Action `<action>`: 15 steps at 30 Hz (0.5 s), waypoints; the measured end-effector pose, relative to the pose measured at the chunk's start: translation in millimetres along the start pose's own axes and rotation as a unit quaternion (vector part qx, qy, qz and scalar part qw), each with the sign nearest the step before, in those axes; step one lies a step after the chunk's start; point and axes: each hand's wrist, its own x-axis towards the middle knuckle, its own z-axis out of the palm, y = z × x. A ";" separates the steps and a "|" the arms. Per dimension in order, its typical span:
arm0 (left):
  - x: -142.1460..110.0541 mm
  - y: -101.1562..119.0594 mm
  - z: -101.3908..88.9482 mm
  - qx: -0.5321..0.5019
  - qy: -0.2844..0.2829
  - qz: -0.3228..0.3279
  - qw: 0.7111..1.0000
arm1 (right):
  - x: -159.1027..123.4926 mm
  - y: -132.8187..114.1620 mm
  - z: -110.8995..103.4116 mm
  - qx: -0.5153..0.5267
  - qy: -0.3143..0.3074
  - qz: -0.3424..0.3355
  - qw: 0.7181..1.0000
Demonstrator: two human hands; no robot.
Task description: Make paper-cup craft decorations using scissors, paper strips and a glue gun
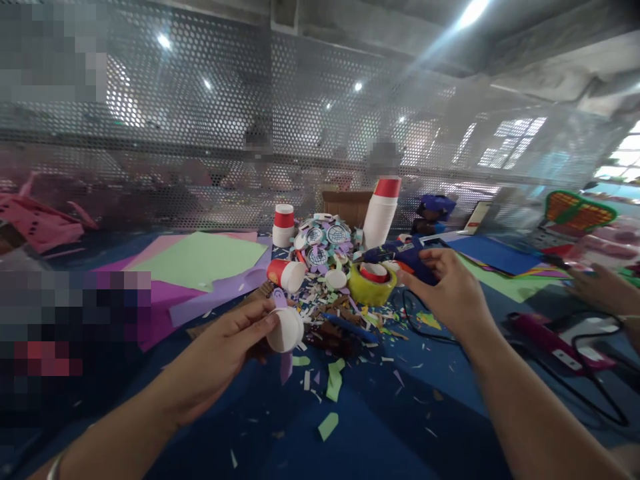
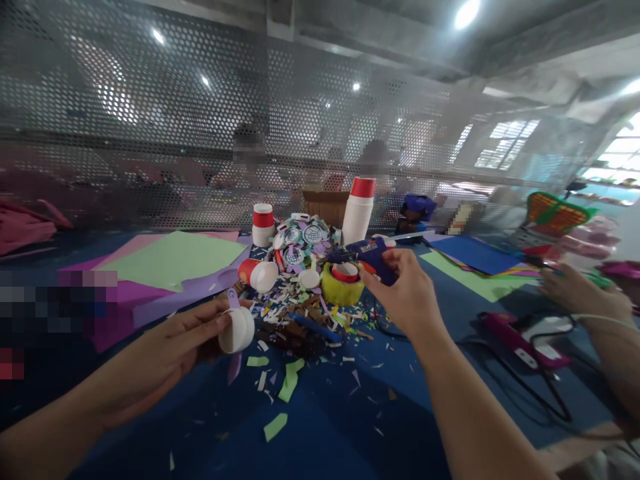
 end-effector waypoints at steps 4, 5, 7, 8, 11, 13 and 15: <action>0.7 -1.2 0.8 0.001 -0.012 -0.011 1.000 | -18.7 -21.2 1.9 0.049 -0.023 -0.065 0.996; 0.8 -1.5 0.9 0.000 -0.015 -0.013 1.000 | -23.6 -27.3 1.6 0.050 -0.029 -0.080 0.995; 0.9 -1.8 0.9 -0.001 -0.027 -0.014 1.000 | -32.4 -38.1 0.8 0.049 -0.030 -0.106 0.993; 0.9 -1.8 0.8 -0.001 -0.033 -0.014 0.999 | -36.1 -42.3 0.5 0.044 -0.027 -0.116 0.992; 1.2 -1.7 0.6 0.003 -0.031 -0.014 0.999 | -44.2 -48.9 0.5 0.043 -0.022 -0.141 0.989; 1.4 -2.2 0.7 -0.003 -0.031 -0.009 0.999 | -47.3 -49.6 1.1 0.042 -0.024 -0.155 0.987; 1.4 -2.8 0.9 -0.004 -0.037 -0.002 0.999 | -49.0 -49.7 1.5 0.035 -0.026 -0.171 0.984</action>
